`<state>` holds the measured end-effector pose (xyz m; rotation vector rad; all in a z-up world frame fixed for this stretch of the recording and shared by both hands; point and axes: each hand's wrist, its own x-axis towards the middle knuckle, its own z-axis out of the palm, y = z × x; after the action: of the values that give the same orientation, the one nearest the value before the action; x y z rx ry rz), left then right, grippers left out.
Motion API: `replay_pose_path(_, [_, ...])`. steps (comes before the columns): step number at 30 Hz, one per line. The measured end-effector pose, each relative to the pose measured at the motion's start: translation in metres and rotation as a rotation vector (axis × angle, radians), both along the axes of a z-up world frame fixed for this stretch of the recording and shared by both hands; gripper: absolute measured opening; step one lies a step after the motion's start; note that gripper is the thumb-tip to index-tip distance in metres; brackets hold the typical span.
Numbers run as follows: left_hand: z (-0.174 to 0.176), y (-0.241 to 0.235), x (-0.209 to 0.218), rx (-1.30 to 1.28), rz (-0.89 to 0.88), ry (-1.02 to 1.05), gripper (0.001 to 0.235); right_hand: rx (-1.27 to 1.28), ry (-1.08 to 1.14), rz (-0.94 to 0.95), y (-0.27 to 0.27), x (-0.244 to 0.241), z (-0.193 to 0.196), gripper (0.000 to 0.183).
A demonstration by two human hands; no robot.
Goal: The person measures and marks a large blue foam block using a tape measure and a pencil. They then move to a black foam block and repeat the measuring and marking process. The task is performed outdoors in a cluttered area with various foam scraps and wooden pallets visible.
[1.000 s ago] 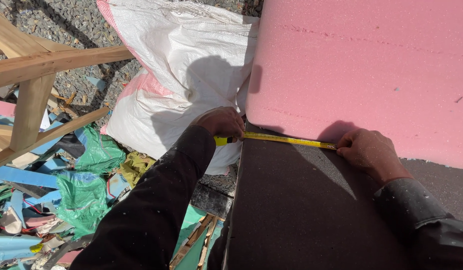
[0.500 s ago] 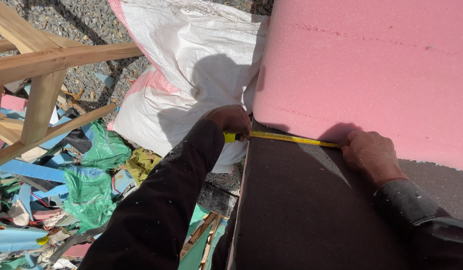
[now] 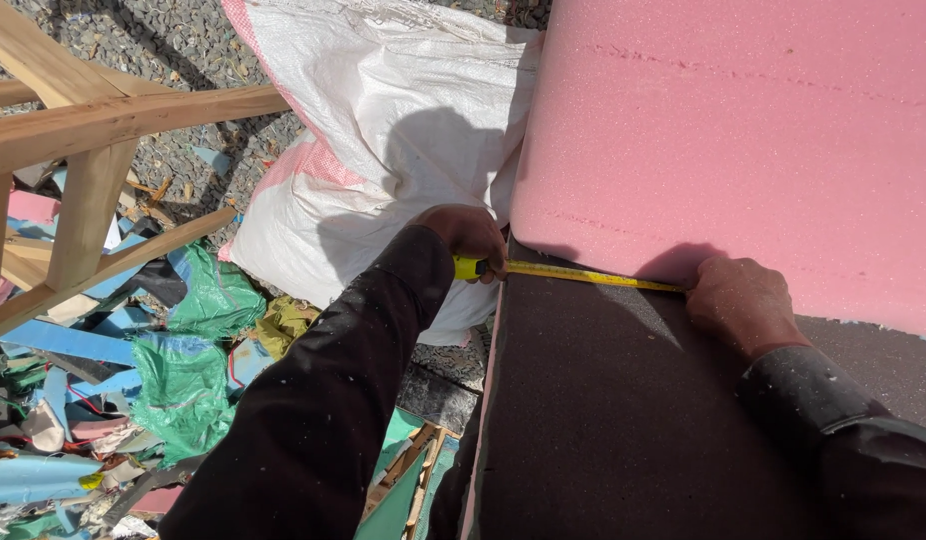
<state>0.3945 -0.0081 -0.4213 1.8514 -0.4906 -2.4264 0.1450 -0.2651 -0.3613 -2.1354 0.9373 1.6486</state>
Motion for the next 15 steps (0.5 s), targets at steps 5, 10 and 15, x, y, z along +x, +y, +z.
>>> replay_pose_path(5, [-0.01,0.001,-0.004,0.113,0.126,0.108,0.016,0.022,0.001,-0.039,-0.002,0.002,0.007,0.055])
replay_pose_path(10, [-0.008,-0.006,0.005,0.197,0.11,0.157,0.02,-0.001,0.064,0.057,-0.005,-0.008,-0.006,0.043])
replay_pose_path(15, [-0.054,0.007,0.004,0.276,0.101,0.353,0.019,0.02,0.014,0.016,-0.005,-0.013,-0.008,0.05])
